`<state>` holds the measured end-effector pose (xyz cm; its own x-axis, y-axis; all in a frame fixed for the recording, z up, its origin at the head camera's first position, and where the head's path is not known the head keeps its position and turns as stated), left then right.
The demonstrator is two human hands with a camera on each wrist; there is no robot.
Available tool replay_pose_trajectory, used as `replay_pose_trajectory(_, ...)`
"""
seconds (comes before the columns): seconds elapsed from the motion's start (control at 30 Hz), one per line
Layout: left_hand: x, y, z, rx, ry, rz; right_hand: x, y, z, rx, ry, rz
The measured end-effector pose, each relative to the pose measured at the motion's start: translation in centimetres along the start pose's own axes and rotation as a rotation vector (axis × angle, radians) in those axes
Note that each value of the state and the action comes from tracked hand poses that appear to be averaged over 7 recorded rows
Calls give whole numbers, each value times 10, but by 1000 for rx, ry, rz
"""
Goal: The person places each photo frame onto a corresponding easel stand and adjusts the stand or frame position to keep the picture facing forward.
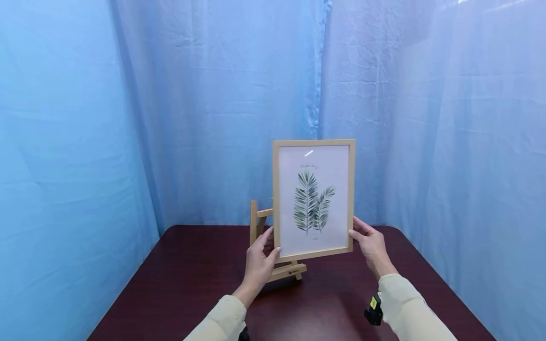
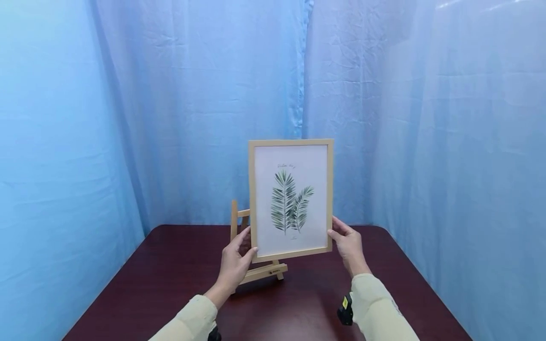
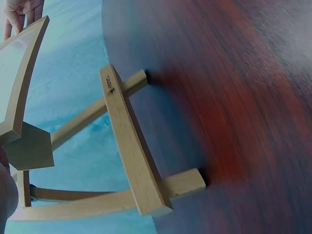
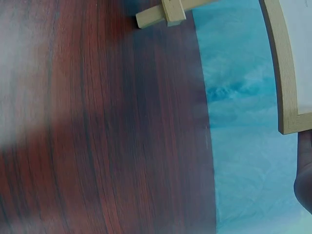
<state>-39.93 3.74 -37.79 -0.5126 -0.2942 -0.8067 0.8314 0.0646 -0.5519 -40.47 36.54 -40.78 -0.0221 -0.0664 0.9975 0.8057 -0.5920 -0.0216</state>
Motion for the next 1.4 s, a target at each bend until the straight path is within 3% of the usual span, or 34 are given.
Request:
replay_pose_trajectory(0.5,-1,3,3,-15,-29,49,-2,2,-1,6,-13,-17)
replay_pose_trajectory(1.0,-4,2,4,-70,-46,-6,-2,2,-4,-2,-19,-7)
replay_pose_trajectory(1.4,-6,4,-2,-80,-56,19,-4,1,-1,-18,-27,-6)
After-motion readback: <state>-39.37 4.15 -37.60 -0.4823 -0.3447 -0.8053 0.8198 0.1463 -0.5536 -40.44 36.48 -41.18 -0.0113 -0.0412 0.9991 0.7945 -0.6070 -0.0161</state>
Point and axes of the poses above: each hand's wrist, its own y-axis away from the middle knuckle, its own z-axis out of the back of the hand, x = y × z, the point moved 6 cm from there along -y, towards the middle knuckle, and after that the axes turned 13 degrees about -x, right-handed, at the moved point
